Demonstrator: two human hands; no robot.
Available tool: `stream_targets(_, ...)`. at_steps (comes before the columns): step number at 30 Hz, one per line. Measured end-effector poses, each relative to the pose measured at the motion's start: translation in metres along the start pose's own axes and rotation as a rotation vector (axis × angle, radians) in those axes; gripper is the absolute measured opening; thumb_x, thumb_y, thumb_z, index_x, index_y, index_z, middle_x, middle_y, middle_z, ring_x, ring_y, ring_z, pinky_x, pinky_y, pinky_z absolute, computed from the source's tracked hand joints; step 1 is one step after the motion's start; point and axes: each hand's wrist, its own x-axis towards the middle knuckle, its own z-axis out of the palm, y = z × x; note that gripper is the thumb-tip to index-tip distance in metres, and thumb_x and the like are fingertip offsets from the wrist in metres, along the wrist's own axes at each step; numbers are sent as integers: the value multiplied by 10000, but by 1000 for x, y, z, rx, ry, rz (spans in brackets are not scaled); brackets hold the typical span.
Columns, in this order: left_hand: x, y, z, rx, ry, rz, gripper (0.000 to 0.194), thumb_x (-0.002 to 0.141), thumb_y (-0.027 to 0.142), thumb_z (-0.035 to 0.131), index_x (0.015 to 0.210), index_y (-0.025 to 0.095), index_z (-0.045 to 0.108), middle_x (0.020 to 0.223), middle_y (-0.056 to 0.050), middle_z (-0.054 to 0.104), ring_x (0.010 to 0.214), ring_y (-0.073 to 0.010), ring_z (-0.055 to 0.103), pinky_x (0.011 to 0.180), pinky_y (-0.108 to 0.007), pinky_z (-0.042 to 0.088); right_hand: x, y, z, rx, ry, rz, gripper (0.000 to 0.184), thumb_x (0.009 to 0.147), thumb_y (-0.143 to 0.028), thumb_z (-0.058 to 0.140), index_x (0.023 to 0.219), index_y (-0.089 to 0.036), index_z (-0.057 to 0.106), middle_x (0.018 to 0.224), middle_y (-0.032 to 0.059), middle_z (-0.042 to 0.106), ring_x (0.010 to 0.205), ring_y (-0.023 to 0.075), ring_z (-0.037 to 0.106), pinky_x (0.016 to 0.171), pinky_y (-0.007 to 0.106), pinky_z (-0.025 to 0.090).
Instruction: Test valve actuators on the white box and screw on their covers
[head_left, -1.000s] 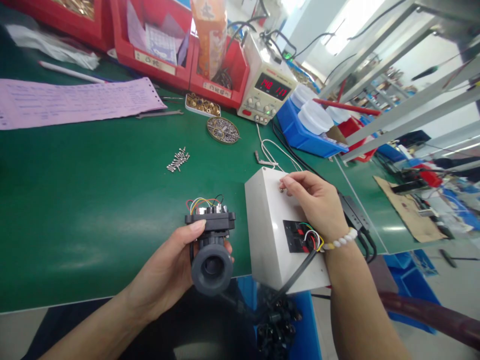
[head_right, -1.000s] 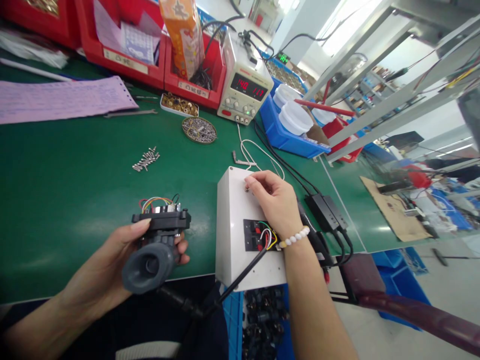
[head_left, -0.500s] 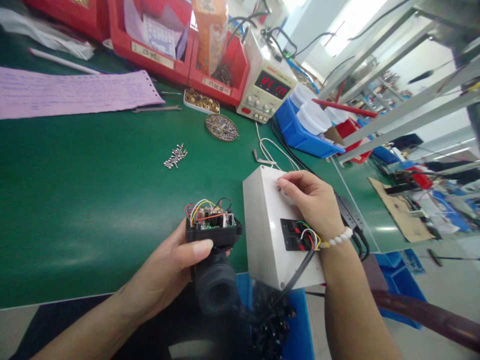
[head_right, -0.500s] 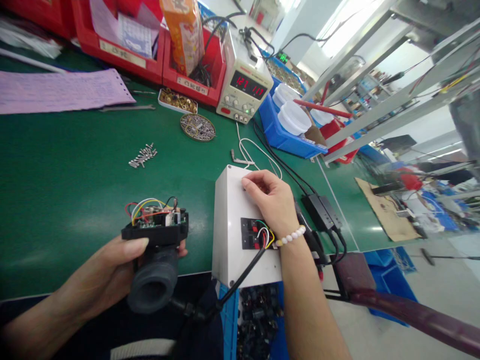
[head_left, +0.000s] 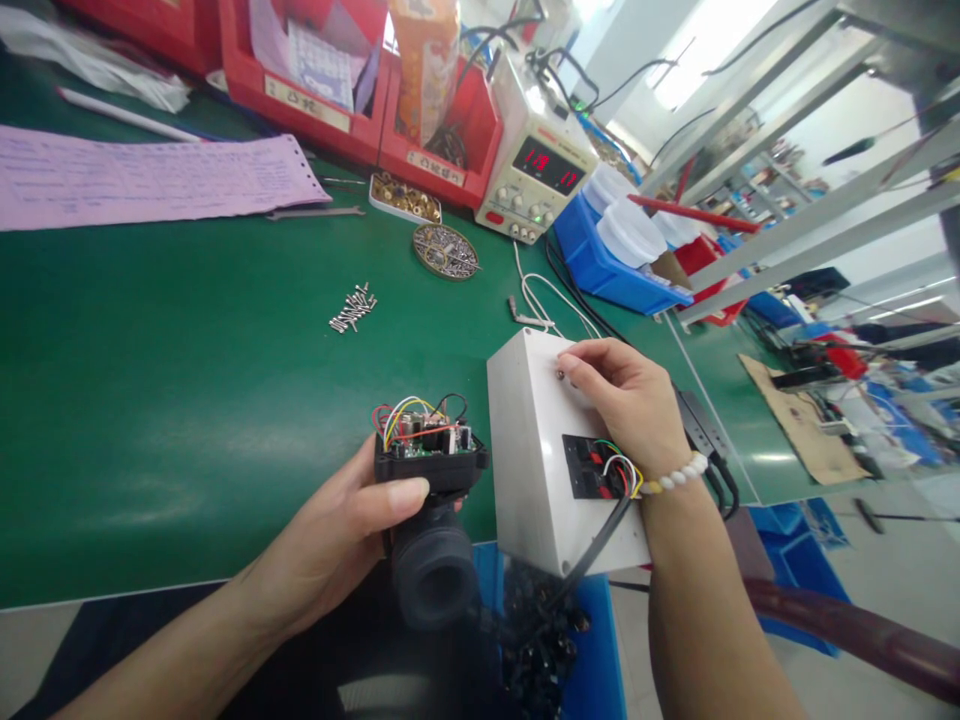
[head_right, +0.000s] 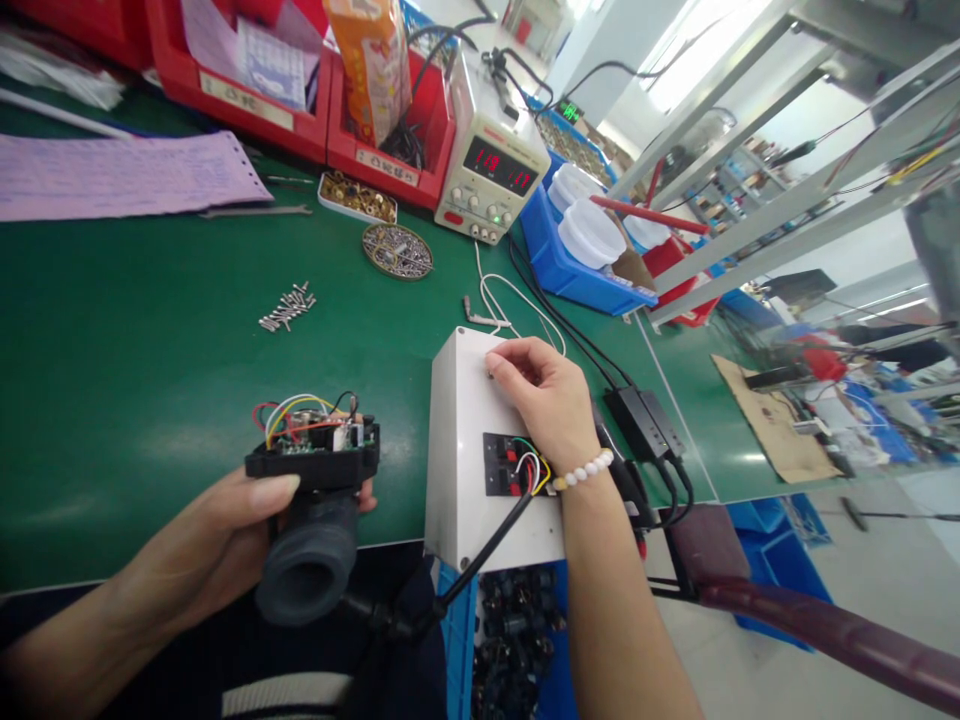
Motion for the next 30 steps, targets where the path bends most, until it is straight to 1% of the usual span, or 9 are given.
stream_targets(5,-1,0,0,-6,-20,8,519,757,451,806,1185,206,645,1005,-53,739,940,-212,642,780,-269,499,0,-1,0,12,5,5,212,774,-395,720,816,-188,718,761,11,683,684,151,567,672,296,429)
stream_targets(8,-2,0,1,-22,-17,10,472,772,437,805,1156,201,665,1004,-52,748,943,-209,653,798,-266,508,0,-1,0,13,7,6,212,771,-395,721,819,-188,717,767,12,684,687,150,566,669,292,431)
stream_targets(13,0,-1,1,-55,-2,11,450,821,532,759,1138,218,698,997,-57,759,947,-219,676,805,-279,541,0,-1,0,-4,11,8,222,772,-404,722,817,-186,721,760,13,680,675,149,555,654,288,424)
stream_targets(16,2,0,2,-106,33,-3,463,789,572,781,1099,231,737,951,-61,774,895,-215,695,766,-267,561,0,0,-1,1,8,13,225,769,-404,727,817,-184,719,755,12,678,668,147,552,648,286,421)
stream_targets(23,2,0,5,-161,80,-10,456,751,568,818,1063,239,776,906,-67,790,843,-200,710,765,-256,583,0,-1,0,20,6,7,228,769,-407,729,809,-182,716,758,14,680,680,151,566,664,289,437)
stream_targets(30,2,1,6,-167,86,-21,476,694,569,858,1024,233,790,881,-70,791,831,-203,707,752,-258,586,0,-2,0,7,12,10,226,776,-408,722,821,-187,715,769,16,688,695,157,582,683,298,450)
